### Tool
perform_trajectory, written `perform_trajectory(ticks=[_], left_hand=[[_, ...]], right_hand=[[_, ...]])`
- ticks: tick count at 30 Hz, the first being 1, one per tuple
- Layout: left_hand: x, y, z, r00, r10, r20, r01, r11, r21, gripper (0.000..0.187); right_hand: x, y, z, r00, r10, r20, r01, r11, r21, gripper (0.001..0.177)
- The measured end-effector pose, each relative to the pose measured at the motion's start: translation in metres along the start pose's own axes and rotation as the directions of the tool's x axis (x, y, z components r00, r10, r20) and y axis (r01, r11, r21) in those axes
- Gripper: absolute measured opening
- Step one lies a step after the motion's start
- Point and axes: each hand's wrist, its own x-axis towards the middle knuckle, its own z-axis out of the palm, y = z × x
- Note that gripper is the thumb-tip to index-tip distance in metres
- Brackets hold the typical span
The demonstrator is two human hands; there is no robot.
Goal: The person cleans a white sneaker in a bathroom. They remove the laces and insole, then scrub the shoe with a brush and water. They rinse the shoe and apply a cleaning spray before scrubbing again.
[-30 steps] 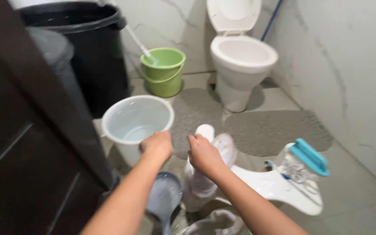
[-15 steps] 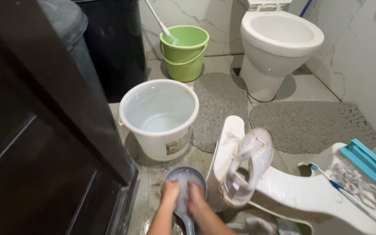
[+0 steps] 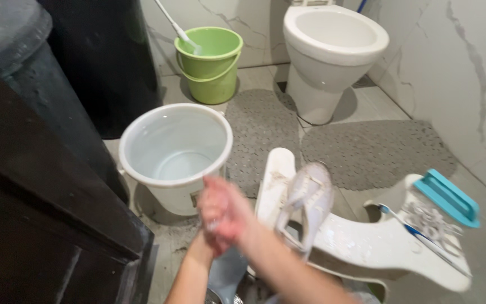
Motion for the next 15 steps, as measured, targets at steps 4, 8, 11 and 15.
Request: perform_trajectory(ticks=[4,8,11,15], left_hand=[[-0.020,0.030,0.121,0.985,-0.051,0.165,0.017,0.979,0.201,0.014],[-0.035,0.032,0.208,0.889,-0.080,0.450,-0.103,0.924,0.367,0.011],[-0.041,0.022,0.247,0.980,-0.018,0.197,-0.146,0.607,0.781,0.026],[-0.059,0.007,0.269,0.875,0.327,0.356,-0.246,-0.332,0.910,0.037]], right_hand=[[-0.068,-0.048,0.096,0.977,-0.113,-0.182,0.008,0.868,-0.496,0.038],[-0.138,-0.088,0.116,0.872,-0.378,-0.310,-0.086,0.506,-0.858,0.027],[-0.178,-0.116,0.106,0.803,-0.553,-0.220,-0.174,0.135,-0.975,0.022],[-0.206,-0.130,0.092,0.742,-0.646,0.177,-0.200,-0.467,-0.861,0.033]])
